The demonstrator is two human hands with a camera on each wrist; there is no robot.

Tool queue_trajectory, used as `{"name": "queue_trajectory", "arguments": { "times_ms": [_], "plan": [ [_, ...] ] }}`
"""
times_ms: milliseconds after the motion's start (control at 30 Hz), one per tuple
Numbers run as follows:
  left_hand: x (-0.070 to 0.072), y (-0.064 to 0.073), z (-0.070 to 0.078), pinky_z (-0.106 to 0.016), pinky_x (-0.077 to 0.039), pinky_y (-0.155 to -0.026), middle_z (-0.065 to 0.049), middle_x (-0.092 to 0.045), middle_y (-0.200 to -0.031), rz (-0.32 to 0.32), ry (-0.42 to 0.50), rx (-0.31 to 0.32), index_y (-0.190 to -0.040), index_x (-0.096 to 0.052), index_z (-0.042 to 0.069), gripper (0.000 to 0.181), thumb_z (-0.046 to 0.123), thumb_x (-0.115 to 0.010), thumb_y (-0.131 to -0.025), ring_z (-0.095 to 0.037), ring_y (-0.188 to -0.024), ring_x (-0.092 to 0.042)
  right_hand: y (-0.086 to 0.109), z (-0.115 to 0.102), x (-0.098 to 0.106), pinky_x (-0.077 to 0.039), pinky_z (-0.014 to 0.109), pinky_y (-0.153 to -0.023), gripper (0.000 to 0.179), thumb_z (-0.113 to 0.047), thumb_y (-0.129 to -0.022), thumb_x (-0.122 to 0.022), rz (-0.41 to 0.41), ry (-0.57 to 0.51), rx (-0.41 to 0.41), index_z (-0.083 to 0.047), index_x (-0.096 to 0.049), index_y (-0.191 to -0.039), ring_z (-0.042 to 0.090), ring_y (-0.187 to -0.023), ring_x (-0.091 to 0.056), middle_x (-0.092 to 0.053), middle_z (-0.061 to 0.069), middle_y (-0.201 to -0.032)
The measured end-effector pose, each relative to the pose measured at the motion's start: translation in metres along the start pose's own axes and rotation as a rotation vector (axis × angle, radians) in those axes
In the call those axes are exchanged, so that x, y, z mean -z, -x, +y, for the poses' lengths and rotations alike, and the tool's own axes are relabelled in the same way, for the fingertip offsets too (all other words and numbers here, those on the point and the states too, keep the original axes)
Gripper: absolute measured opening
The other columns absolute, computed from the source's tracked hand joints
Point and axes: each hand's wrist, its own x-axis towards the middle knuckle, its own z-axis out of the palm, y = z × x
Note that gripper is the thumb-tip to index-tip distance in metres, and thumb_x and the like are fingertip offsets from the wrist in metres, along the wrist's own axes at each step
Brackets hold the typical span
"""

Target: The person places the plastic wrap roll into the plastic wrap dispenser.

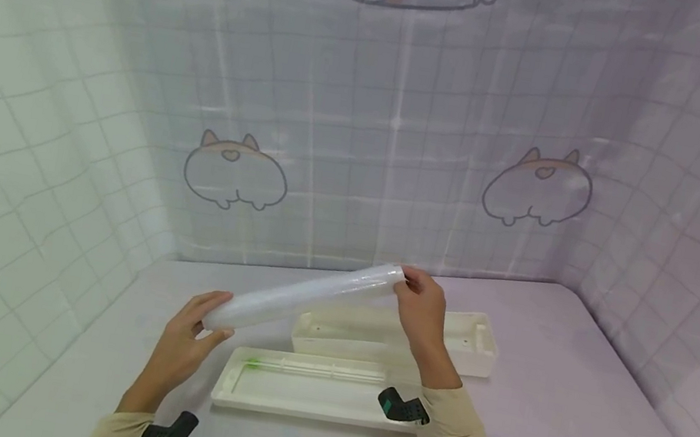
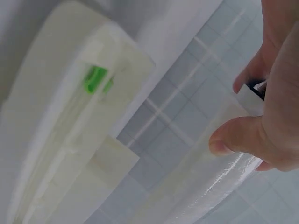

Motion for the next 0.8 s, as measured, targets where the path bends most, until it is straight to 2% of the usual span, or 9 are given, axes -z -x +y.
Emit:
{"name": "queue_trajectory", "arguments": {
  "times_ms": [167,233,367,567,667,800],
  "plan": [
    [-0.005,-0.012,0.01,-0.044,-0.048,-0.099,-0.004,-0.05,-0.146,-0.035,0.052,-0.033,-0.142,-0.057,0.014,0.062,0.001,-0.079,-0.085,-0.026,-0.126,-0.054,0.007,-0.001,0.009,-0.054,0.028,-0.089,0.037,-0.005,-0.096,-0.057,0.052,-0.099,-0.025,0.005,-0.055,-0.131,0.026,-0.113,-0.06,-0.06,0.018,-0.131],
    [-0.005,-0.014,0.013,-0.041,-0.049,-0.099,-0.005,-0.05,-0.146,-0.049,0.068,-0.034,-0.142,-0.057,0.013,0.062,0.002,-0.079,-0.085,-0.025,-0.126,-0.054,0.008,0.0,0.011,-0.055,0.026,-0.087,0.036,-0.004,-0.095,-0.056,0.064,-0.096,-0.013,0.006,-0.054,-0.13,0.025,-0.111,-0.061,-0.06,0.019,-0.131],
    [-0.005,-0.015,0.016,-0.034,-0.048,-0.1,-0.004,-0.05,-0.146,-0.057,0.086,-0.023,-0.142,-0.057,0.012,0.061,0.001,-0.079,-0.085,-0.024,-0.128,-0.053,0.009,0.005,0.016,-0.055,0.024,-0.085,0.035,-0.003,-0.096,-0.057,0.038,-0.075,0.015,0.008,-0.052,-0.128,0.022,-0.108,-0.061,-0.059,0.022,-0.129],
    [-0.009,-0.017,0.018,-0.017,-0.045,-0.098,-0.006,-0.046,-0.151,-0.085,0.184,-0.014,-0.143,-0.055,0.007,0.061,-0.001,-0.076,-0.086,-0.025,-0.13,-0.051,0.011,0.009,0.026,-0.055,0.025,-0.085,0.036,-0.004,-0.097,-0.06,0.005,-0.042,0.063,0.01,-0.049,-0.128,0.018,-0.107,-0.061,-0.057,0.024,-0.127],
    [-0.01,-0.018,0.02,-0.018,-0.047,-0.096,-0.007,-0.046,-0.151,-0.085,0.216,-0.007,-0.143,-0.056,0.006,0.061,-0.003,-0.077,-0.086,-0.026,-0.129,-0.051,0.013,0.007,0.031,-0.056,0.025,-0.085,0.038,-0.007,-0.098,-0.061,-0.002,-0.027,0.074,0.009,-0.049,-0.129,0.017,-0.107,-0.061,-0.056,0.023,-0.128],
    [-0.011,-0.02,0.024,-0.026,-0.049,-0.098,-0.006,-0.048,-0.147,-0.087,0.237,0.028,-0.141,-0.058,0.008,0.059,-0.003,-0.077,-0.086,-0.024,-0.127,-0.051,0.018,0.005,0.036,-0.056,0.026,-0.087,0.041,-0.01,-0.098,-0.062,-0.008,-0.006,0.066,0.009,-0.049,-0.132,0.016,-0.107,-0.061,-0.055,0.023,-0.13]
  ]
}}
